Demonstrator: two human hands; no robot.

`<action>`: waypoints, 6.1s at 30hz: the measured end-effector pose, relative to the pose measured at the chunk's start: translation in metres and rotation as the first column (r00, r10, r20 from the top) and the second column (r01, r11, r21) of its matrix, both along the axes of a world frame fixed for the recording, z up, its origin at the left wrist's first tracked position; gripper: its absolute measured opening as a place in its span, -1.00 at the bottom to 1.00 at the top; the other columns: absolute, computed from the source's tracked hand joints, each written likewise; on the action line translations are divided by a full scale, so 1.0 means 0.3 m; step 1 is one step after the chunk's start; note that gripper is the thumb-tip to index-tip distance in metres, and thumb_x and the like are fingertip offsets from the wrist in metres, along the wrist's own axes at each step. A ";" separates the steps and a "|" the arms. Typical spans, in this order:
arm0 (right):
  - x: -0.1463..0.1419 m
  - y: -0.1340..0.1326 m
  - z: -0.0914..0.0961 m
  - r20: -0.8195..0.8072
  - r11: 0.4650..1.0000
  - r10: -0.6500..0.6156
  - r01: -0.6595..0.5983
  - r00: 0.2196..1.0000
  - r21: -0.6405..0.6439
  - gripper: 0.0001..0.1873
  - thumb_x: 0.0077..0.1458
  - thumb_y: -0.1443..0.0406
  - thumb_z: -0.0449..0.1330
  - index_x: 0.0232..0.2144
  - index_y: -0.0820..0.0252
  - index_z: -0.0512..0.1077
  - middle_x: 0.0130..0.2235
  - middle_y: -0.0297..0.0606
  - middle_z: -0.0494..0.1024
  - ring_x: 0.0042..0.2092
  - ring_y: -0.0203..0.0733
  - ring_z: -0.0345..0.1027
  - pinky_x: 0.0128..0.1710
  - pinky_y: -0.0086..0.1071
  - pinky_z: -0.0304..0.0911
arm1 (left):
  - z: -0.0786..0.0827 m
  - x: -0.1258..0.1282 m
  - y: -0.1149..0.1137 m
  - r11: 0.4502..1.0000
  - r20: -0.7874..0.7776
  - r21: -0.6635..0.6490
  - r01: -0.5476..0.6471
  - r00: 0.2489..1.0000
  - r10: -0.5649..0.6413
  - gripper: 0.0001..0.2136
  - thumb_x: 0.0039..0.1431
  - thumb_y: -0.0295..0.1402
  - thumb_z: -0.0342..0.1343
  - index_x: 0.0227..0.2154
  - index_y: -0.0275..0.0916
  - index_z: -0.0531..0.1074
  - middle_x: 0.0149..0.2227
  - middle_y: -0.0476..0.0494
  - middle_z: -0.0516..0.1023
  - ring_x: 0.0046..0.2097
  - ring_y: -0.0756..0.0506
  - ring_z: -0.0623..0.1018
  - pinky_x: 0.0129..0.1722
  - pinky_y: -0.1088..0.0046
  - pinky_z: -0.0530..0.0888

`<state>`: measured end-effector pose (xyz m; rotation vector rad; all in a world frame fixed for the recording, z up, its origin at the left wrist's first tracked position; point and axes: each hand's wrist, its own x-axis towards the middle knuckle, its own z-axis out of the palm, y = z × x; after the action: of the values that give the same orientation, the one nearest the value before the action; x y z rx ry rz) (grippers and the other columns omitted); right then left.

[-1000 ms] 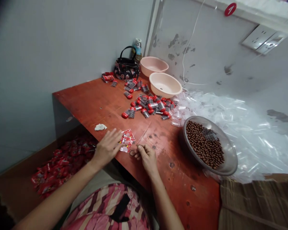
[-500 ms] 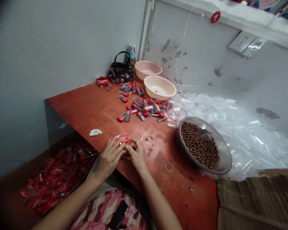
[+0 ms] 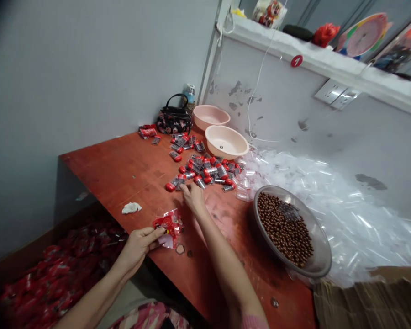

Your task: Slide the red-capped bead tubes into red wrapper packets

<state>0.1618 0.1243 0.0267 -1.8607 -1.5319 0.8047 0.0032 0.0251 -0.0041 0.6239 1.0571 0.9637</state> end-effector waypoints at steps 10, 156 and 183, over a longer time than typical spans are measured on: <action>0.005 0.043 -0.044 -0.061 0.994 -0.069 0.074 0.996 0.075 -0.72 -0.06 0.14 0.08 -0.36 0.22 0.37 -0.43 -0.26 0.47 -0.39 -0.19 0.34 -0.38 -0.36 0.19 | 0.016 -0.041 0.034 0.973 0.192 -0.170 -0.158 0.963 0.190 -0.89 -0.15 -0.46 0.22 -0.62 -0.39 0.42 -0.55 -0.18 0.51 -0.43 -0.06 0.53 -0.38 0.47 0.50; -0.071 -0.448 -0.046 -0.502 0.988 0.156 -0.131 0.850 0.086 -0.83 0.02 0.19 0.09 -0.39 0.17 0.32 -0.58 -0.42 0.38 -0.59 -0.35 0.25 -0.60 -0.50 0.19 | 0.050 0.067 0.001 0.933 0.382 -0.245 -0.263 0.858 0.342 -0.90 -0.09 -0.41 0.19 -0.48 -0.32 0.41 -0.49 -0.09 0.52 -0.48 -0.02 0.51 -0.48 0.50 0.46; -0.042 -0.478 -0.056 -0.589 0.997 0.046 -0.002 0.807 0.074 -0.83 0.00 0.19 0.12 -0.43 0.18 0.36 -0.58 -0.40 0.39 -0.57 -0.34 0.24 -0.57 -0.48 0.17 | 0.086 0.096 -0.015 0.996 0.293 0.048 -0.071 0.955 0.054 -0.85 -0.12 -0.37 0.20 -0.54 -0.39 0.43 -0.54 -0.11 0.50 -0.50 0.00 0.47 -0.48 0.51 0.40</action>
<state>0.1493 -0.0190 0.0099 -1.3488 -1.1576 1.1907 0.0320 0.0207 0.0218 0.4793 0.7917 1.1073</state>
